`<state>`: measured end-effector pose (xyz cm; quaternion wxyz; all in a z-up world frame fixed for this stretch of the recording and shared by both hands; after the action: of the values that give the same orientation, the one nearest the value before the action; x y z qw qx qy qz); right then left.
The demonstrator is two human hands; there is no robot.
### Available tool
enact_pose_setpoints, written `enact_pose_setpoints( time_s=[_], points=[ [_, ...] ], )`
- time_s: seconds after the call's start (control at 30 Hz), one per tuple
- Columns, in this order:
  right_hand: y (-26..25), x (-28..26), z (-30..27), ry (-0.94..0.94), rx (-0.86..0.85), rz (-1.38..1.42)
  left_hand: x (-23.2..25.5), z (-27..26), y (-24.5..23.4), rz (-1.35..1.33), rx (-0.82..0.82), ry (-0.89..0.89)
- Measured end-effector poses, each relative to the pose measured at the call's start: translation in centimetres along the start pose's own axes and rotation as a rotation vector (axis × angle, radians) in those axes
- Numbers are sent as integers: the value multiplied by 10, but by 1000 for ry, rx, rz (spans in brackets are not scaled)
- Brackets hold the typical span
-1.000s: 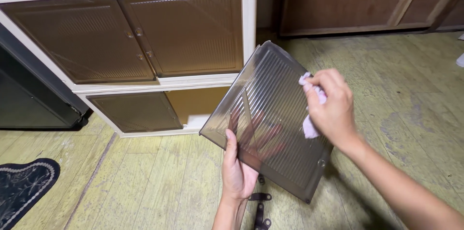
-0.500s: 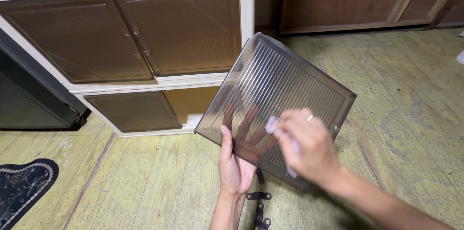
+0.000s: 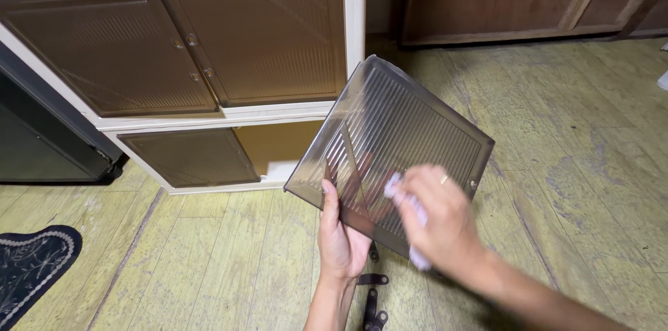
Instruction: The person wipes a translucent brown plastic cabinet door with a cloth, then places it back into the bottom compartment of a modular storage unit. They also wipe small metal hardware pieces on the floor.
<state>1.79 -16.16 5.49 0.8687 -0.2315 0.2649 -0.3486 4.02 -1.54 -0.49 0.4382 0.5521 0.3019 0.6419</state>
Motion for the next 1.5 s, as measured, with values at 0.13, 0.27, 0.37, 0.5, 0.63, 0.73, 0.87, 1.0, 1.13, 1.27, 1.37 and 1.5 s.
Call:
enact_pose_setpoints(
  time_s=[0.13, 0.27, 0.37, 0.5, 0.63, 0.73, 0.87, 1.0, 1.13, 1.27, 1.37, 1.5],
  points=[
    [2, -35, -22, -159, -131, 35, -6, 2, -1, -49, -57, -31],
    [-3, -11, -14, -106, -85, 20, -1, 2, 6, -5, -52, -34],
    [-16, 23, 13, -52, 65, -32, 8, 1, 17, 16, -55, -37],
    [-33, 70, 53, 81, 154, -128, 8, -3, 26, 5, -79, -70],
    [-34, 71, 51, 160, 188, -106, 2, -4, 24, 5, -40, -68],
    [-19, 39, 23, 79, 141, -86, 0, -3, 17, -17, -30, -58],
    [1, -3, -19, -36, -11, -15, -4, 1, 4, -41, 1, -5],
    [-2, -17, -24, -159, -71, 11, -3, 1, 3, -49, 11, 5],
    [-16, 13, 12, -46, 46, -69, 6, -1, 14, -3, -6, -44],
    [-28, 51, 42, 82, 166, -80, 6, -4, 24, -11, -20, -61],
    [-24, 43, 31, 85, 159, -107, 2, -4, 20, -21, 0, -55],
    [-15, -4, -8, -41, 15, -21, -2, -1, 12, -49, 46, -36]
  ],
)
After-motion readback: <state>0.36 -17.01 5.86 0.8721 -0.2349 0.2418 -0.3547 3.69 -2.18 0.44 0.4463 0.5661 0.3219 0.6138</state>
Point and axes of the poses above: each hand's wrist, its own z-axis towards the middle knuckle, its own y-axis out of the palm, x = y × z, the point moved 3 cm from there along z, towards the middle knuckle, and after that the axes turned 3 degrees about -z, right-handed, at the moved point
